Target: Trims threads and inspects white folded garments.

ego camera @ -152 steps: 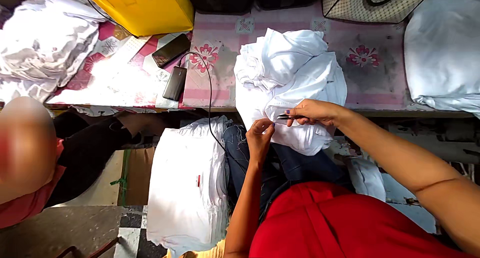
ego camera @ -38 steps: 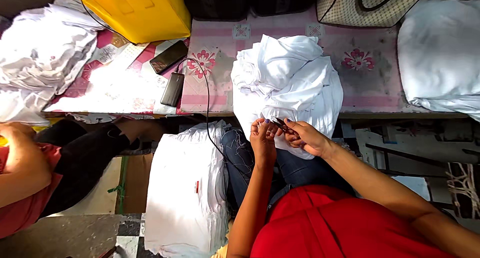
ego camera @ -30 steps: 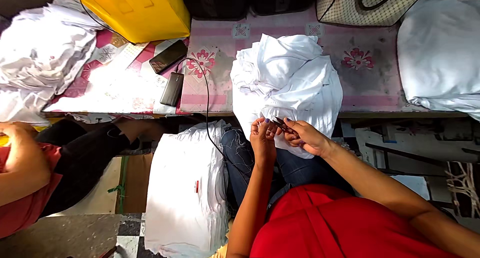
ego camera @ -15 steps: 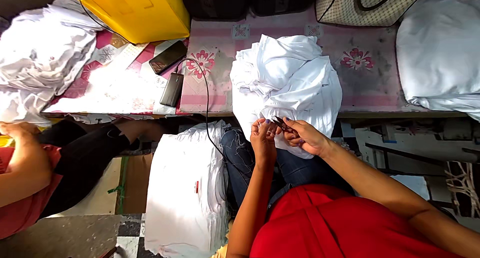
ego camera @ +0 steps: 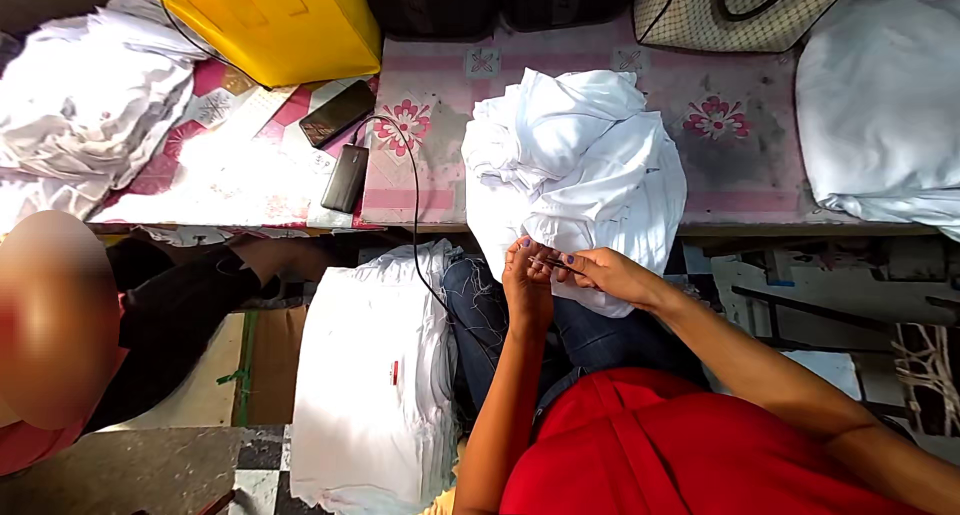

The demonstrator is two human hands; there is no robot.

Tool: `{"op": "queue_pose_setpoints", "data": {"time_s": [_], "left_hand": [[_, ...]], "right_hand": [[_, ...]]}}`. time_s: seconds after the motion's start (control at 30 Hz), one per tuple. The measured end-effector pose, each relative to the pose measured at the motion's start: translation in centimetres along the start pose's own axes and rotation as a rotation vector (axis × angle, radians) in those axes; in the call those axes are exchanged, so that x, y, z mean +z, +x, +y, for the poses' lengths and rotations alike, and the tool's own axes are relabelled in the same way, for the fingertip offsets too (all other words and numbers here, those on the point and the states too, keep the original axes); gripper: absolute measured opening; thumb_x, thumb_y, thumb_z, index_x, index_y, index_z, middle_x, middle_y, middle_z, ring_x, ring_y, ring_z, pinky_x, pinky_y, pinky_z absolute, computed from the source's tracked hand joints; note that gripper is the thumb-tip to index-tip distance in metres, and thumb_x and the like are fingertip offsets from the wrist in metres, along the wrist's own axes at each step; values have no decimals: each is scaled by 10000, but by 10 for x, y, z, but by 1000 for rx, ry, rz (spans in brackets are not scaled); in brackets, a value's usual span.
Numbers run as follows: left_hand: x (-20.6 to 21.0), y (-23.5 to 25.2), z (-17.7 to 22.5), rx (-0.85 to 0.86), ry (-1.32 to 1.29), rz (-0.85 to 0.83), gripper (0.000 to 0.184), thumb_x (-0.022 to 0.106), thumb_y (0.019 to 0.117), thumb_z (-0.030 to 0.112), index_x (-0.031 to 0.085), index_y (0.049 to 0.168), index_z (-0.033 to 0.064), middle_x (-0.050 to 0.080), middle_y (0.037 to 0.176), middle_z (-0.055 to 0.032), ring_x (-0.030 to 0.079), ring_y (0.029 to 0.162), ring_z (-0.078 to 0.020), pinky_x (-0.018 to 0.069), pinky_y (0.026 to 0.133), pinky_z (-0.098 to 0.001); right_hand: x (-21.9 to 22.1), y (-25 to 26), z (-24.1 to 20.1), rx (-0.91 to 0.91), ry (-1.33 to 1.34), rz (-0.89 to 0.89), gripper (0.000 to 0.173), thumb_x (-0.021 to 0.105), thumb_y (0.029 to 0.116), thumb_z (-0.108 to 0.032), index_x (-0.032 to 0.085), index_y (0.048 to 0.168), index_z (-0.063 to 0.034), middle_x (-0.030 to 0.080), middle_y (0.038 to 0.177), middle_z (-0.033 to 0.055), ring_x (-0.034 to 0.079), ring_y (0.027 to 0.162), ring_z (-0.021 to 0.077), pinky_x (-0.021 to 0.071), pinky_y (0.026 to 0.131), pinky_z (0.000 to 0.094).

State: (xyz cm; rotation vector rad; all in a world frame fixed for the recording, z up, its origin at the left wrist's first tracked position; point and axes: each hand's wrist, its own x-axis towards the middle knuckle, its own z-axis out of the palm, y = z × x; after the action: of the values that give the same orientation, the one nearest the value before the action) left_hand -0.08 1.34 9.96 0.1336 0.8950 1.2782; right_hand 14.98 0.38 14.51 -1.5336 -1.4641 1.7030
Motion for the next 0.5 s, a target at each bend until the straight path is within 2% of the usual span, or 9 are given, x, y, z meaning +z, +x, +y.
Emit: {"op": "queue_pose_setpoints", "data": {"time_s": [0.07, 0.1, 0.17, 0.23, 0.3, 0.4, 0.5], "left_hand": [[-2, 2, 1, -10, 15, -23, 149, 406, 1091, 104, 498, 1190, 40, 682, 924, -66, 718, 808, -172, 613, 821, -349], [-2, 3, 0, 5, 39, -31, 155, 449, 1062, 35, 489, 1211, 27, 677, 938, -66, 714, 814, -171, 613, 830, -353], [-4, 4, 1, 67, 125, -22, 253, 543, 967, -112, 495, 1191, -5, 693, 876, -66, 723, 780, -173, 626, 799, -354], [-16, 4, 5, 153, 256, -13, 274, 586, 918, -147, 522, 1163, -44, 725, 829, -78, 742, 759, -187, 637, 784, -365], [-37, 1, 17, 216, 359, 40, 240, 589, 928, -131, 521, 1151, -72, 730, 827, -87, 751, 765, -196, 640, 789, -371], [-67, -4, 35, 304, 441, 172, 206, 593, 932, -126, 538, 1120, -63, 734, 796, -78, 744, 716, -170, 636, 707, -321], [-55, -11, 38, 314, 598, 63, 226, 556, 990, -37, 537, 1210, -83, 722, 873, -80, 722, 729, -136, 618, 685, -296]], "right_hand": [[-7, -6, -6, -114, -269, 116, 404, 398, 1114, -290, 712, 1049, -44, 581, 770, 6, 523, 693, 91, 460, 701, 318], [-8, -7, -7, -196, -352, 229, 375, 455, 1096, -300, 711, 1045, -31, 631, 788, 63, 586, 717, 167, 491, 708, 404], [-6, 2, -7, -327, -510, 459, 335, 647, 998, -346, 683, 1048, -16, 631, 741, 113, 615, 654, 269, 492, 608, 494], [-7, 16, -7, -331, -669, 570, 452, 787, 885, -381, 661, 1103, -6, 667, 772, 155, 657, 663, 346, 500, 577, 549], [-9, 29, -4, -308, -759, 589, 480, 821, 856, -357, 644, 1133, -8, 682, 812, 170, 678, 701, 379, 509, 584, 571], [-6, 38, -1, -348, -827, 635, 405, 807, 868, -288, 650, 1107, -1, 686, 816, 175, 683, 687, 383, 506, 553, 559], [2, 47, 2, -411, -869, 715, 316, 779, 885, -211, 652, 1072, 9, 671, 794, 167, 672, 642, 364, 490, 502, 523]]}}
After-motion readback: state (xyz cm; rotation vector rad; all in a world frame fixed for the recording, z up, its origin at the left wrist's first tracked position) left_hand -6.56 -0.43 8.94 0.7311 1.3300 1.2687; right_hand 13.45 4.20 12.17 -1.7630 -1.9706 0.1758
